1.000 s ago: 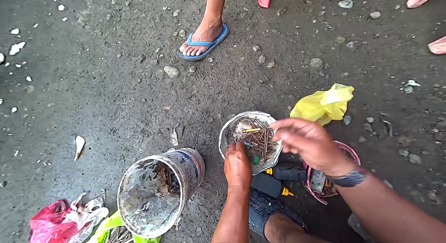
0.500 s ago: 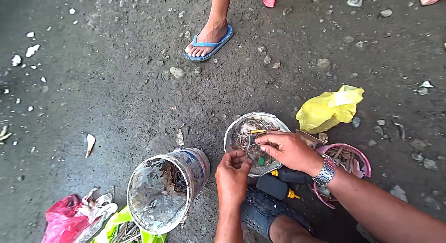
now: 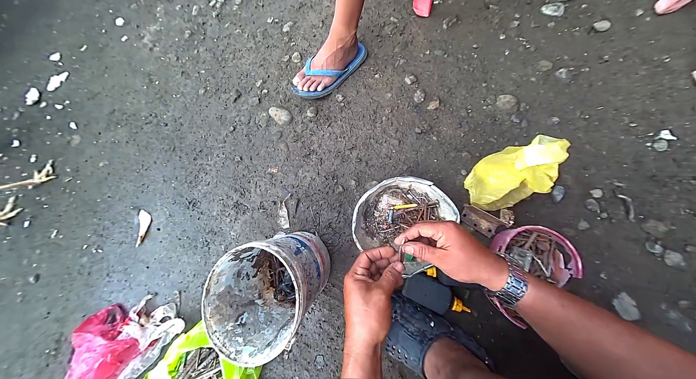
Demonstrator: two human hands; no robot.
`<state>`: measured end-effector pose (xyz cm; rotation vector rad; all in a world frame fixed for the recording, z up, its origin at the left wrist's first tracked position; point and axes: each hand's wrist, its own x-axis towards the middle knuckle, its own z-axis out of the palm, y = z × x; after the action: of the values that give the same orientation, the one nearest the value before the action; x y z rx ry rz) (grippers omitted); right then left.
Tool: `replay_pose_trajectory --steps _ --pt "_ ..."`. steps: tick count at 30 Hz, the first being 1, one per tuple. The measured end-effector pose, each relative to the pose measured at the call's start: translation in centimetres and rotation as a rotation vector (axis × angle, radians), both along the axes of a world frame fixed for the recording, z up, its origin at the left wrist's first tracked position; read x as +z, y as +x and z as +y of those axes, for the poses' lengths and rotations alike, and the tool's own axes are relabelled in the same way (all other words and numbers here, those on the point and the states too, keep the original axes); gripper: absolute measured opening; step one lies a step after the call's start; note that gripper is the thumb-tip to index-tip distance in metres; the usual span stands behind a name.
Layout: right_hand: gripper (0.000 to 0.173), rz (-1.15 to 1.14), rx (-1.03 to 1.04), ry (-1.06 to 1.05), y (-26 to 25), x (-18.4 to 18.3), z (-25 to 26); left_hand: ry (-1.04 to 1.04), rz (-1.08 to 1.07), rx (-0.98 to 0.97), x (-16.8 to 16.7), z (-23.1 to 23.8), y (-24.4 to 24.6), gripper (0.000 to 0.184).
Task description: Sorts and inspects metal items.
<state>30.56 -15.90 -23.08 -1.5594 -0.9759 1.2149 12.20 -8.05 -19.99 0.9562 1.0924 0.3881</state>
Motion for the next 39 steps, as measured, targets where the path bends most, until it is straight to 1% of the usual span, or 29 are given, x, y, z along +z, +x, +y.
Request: replay_pose_trajectory --steps 3,7,11,13,15,17,19,21,22,24,25,26,27,29,30,32,35,36,37,39 --pt "0.016 -0.015 0.016 -0.002 0.0 0.0 0.3 -0.139 -0.065 0.037 0.5 -0.2 -0.2 0.023" --pt "0.016 0.023 0.014 -0.006 -0.2 0.1 0.5 -0.244 -0.132 0.121 1.0 -0.4 -0.5 0.028" --pt "0.014 0.152 -0.020 0.055 -0.4 0.0 0.4 -0.273 -0.188 0.201 1.2 -0.7 -0.7 0.030" --pt "0.013 0.233 -0.023 0.082 -0.5 0.1 0.3 -0.233 -0.197 0.217 1.2 -0.9 -0.8 0.031" --pt "0.015 0.279 0.006 0.101 -0.4 0.2 0.3 -0.142 -0.205 0.202 1.2 -1.2 -1.0 0.032" --pt "0.015 0.300 0.043 0.127 -0.3 0.2 0.2 0.008 -0.184 0.146 1.5 -1.4 -1.3 0.032" --pt "0.017 0.285 0.072 0.125 -0.2 0.4 0.2 0.192 -0.113 0.074 2.8 -1.4 -1.9 0.030" --pt "0.019 0.193 0.091 0.106 0.2 0.6 0.3 0.389 -0.047 0.019 5.2 -1.1 -3.4 0.025" --pt "0.019 0.080 0.093 0.105 0.7 0.4 0.2 0.491 -0.037 0.001 6.2 -0.6 -4.8 0.022" --pt "0.018 -0.272 0.079 0.112 1.9 -0.1 0.1 0.663 -0.014 -0.003 7.8 1.1 -8.4 0.020" --pt "0.019 -0.432 0.069 0.098 2.6 -0.6 0.0 0.717 0.006 0.025 8.3 2.2 -10.3 0.020" --pt "0.019 -0.542 0.061 0.069 3.2 -1.0 -0.1 0.745 0.041 0.069 8.6 3.2 -12.0 0.020" --pt "0.018 -0.605 0.059 0.024 3.6 -1.4 -0.1 0.752 0.093 0.125 8.8 4.1 -13.3 0.019" --pt "0.016 -0.668 0.092 -0.071 3.6 -2.0 0.2 0.713 0.254 0.227 8.7 5.4 -14.6 0.015" --pt "0.015 -0.684 0.131 -0.114 3.3 -2.2 0.5 0.702 0.332 0.247 8.4 5.8 -14.8 0.015" --pt "0.015 -0.721 0.230 -0.218 2.1 -2.7 1.4 0.714 0.406 0.240 7.7 6.1 -15.0 0.016" --pt "0.022 -0.807 0.332 -0.407 -0.6 -3.4 3.0 0.734 0.416 0.230 7.5 5.6 -14.6 0.015" --pt "0.025 -0.835 0.341 -0.424 -1.4 -3.8 3.5 0.733 0.401 0.229 7.6 5.3 -14.3 0.014" --pt "0.027 -0.861 0.338 -0.414 -2.1 -4.1 3.9 0.734 0.381 0.226 7.7 5.0 -13.8 0.013" --pt "0.027 -0.895 0.327 -0.327 -3.2 -4.9 4.5 0.736 0.347 0.205 8.0 4.4 -12.7 0.013"
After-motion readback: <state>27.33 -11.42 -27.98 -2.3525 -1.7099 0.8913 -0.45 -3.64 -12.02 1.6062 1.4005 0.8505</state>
